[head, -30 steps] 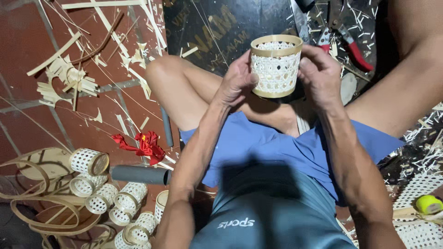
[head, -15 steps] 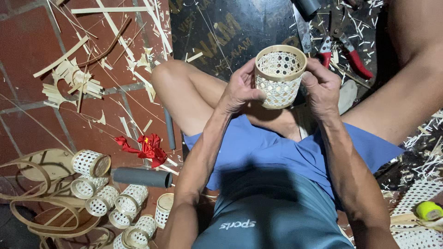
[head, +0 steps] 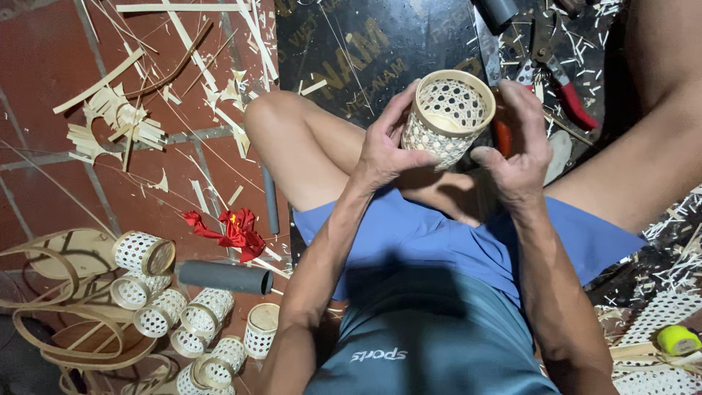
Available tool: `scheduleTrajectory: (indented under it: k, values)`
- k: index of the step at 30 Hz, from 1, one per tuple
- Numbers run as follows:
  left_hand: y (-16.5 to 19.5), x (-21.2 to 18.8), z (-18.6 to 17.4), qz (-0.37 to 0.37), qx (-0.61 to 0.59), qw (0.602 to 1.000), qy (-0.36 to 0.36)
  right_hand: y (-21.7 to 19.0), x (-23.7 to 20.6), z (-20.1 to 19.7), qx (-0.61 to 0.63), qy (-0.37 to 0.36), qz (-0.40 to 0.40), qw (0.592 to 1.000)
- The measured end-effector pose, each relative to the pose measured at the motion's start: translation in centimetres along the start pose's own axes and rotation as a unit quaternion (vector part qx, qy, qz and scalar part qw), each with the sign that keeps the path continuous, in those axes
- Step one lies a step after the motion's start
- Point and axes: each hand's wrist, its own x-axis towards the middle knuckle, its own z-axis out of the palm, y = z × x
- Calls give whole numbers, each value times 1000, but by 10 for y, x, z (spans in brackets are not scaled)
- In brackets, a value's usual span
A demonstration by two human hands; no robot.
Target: The person sits on the floor assembling a woven bamboo basket. They press and fit the woven bamboo body and rim pieces together by hand, then squeeze glue from a plastic bottle around the rim joint and press the parts to secure them, handling several finished baskets nearby.
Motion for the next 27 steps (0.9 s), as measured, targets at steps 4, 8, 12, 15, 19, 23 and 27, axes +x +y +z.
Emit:
scheduleTrajectory:
  k: [4, 8, 12, 15, 19, 23, 27]
  values:
    - [7, -8, -1, 10, 57, 998, -32, -10, 8, -5, -49, 59, 51, 996]
    - [16, -15, -4, -57, 0, 994, -97, -30, 33, -23, 28, -14, 88, 996]
    - [22, -22, -3, -115, -95, 980, -130, -55, 57, -38, -118, -198, 105, 967]
    - [24, -22, 0, -133, -158, 967, -151, -61, 66, -30, -169, -249, 112, 947]
    - [26, -21, 3, -143, -152, 963, -170, -64, 67, -20, -209, -252, 74, 942]
    - [28, -21, 3, -159, -157, 954, -198, -68, 62, -19, -220, -235, 36, 946]
    - [36, -16, -4, -110, -56, 957, -261, -72, 55, -17, -310, -220, -115, 918]
